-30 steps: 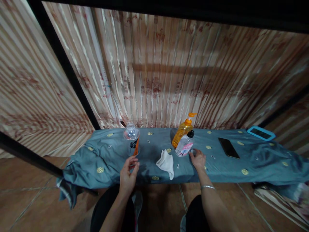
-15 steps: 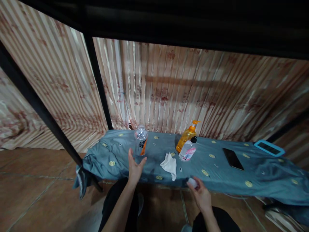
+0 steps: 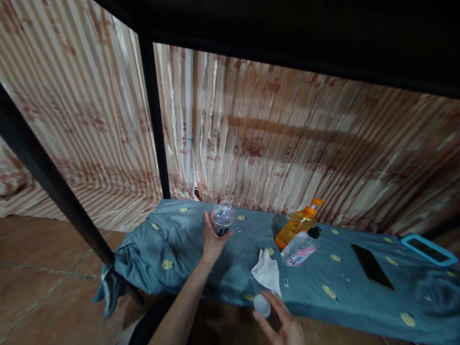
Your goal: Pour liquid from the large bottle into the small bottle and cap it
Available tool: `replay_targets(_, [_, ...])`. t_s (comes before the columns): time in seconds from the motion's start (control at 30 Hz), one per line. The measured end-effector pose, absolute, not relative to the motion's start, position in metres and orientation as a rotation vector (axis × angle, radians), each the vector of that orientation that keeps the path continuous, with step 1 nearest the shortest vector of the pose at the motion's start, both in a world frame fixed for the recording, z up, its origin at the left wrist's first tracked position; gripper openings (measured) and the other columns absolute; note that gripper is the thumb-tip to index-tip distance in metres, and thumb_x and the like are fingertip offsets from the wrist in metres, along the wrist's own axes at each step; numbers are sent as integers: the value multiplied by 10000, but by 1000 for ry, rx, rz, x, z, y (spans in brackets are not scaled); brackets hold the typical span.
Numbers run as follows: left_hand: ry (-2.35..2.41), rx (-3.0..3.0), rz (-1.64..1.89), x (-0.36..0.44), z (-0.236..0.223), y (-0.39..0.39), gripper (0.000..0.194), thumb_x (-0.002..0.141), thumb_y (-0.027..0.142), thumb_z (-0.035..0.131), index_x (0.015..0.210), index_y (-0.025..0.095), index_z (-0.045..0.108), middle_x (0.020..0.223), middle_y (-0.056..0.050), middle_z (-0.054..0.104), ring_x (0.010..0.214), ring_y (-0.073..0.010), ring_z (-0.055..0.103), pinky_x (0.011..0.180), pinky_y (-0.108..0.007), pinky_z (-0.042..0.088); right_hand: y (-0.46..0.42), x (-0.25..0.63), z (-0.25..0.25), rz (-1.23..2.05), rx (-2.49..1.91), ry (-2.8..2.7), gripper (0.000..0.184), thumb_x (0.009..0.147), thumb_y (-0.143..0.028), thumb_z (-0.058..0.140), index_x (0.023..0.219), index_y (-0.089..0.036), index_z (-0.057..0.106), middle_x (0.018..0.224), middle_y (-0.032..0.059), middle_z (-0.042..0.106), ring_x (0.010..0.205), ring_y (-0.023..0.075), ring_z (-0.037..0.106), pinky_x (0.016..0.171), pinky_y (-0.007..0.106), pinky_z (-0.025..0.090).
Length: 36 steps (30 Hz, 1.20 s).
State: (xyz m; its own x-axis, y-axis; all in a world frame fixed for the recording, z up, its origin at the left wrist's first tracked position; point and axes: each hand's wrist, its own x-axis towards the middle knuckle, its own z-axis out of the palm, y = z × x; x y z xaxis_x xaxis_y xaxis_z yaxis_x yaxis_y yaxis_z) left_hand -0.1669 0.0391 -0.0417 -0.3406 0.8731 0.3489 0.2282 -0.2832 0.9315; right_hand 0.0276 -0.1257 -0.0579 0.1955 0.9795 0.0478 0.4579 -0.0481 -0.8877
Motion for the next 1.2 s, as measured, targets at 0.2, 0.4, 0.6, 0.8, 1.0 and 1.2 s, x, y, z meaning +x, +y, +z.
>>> replay_targets(0.2, [1387, 1511, 1637, -172, -44, 32, 794, 615, 217, 737, 1316, 210, 364, 1285, -127, 498, 1202, -287, 487, 1021, -469, 379, -36, 5, 39, 583, -1537, -1612, 519, 682, -515, 620, 1101, -229, 507, 1051, 41, 641, 918, 159, 613, 870, 335, 486])
replay_targets(0.4, [1419, 1627, 1544, -179, -43, 12, 783, 631, 229, 723, 1322, 223, 354, 1295, -109, 474, 1212, -285, 471, 1032, -473, 377, 7, -10, 80, 470, -1447, -1891, 512, 693, -422, 626, 1141, -222, 480, 982, 17, 639, 827, 138, 608, 808, 335, 495])
replay_targets(0.6, [1358, 1798, 1564, -183, -43, 9, 768, 622, 197, 726, 1303, 178, 370, 1259, -135, 495, 1177, -296, 476, 1015, -473, 394, 3, -10, 102, 420, -1368, -2162, 556, 717, -429, 621, 1202, -228, 437, 1041, 2, 634, 875, 116, 609, 825, 292, 481])
replay_targets(0.8, [1350, 1828, 1551, -179, -41, 7, 790, 618, 164, 716, 1321, 215, 359, 1265, -116, 490, 1178, -298, 467, 1023, -492, 379, 5, -6, 122, 318, -1332, -2410, 405, 775, -456, 556, 1097, -211, 544, 1011, 10, 646, 906, 128, 610, 811, 263, 462])
replay_targets(1.0, [1325, 1832, 1497, -179, -38, 4, 777, 636, 148, 694, 1330, 226, 353, 1283, -105, 473, 1196, -285, 443, 1036, -477, 365, 10, -12, 137, 225, -1255, -2659, 387, 824, -413, 496, 1155, -222, 557, 1143, 29, 610, 1049, 143, 568, 905, 261, 421])
replay_targets(1.2, [1323, 1852, 1499, -180, -36, 3, 760, 659, 146, 680, 1333, 220, 339, 1287, -108, 464, 1197, -281, 435, 1031, -487, 361, 16, -23, 143, 144, -1311, -2819, 380, 857, -446, 418, 1072, -178, 581, 1001, 72, 641, 906, 145, 602, 770, 253, 422])
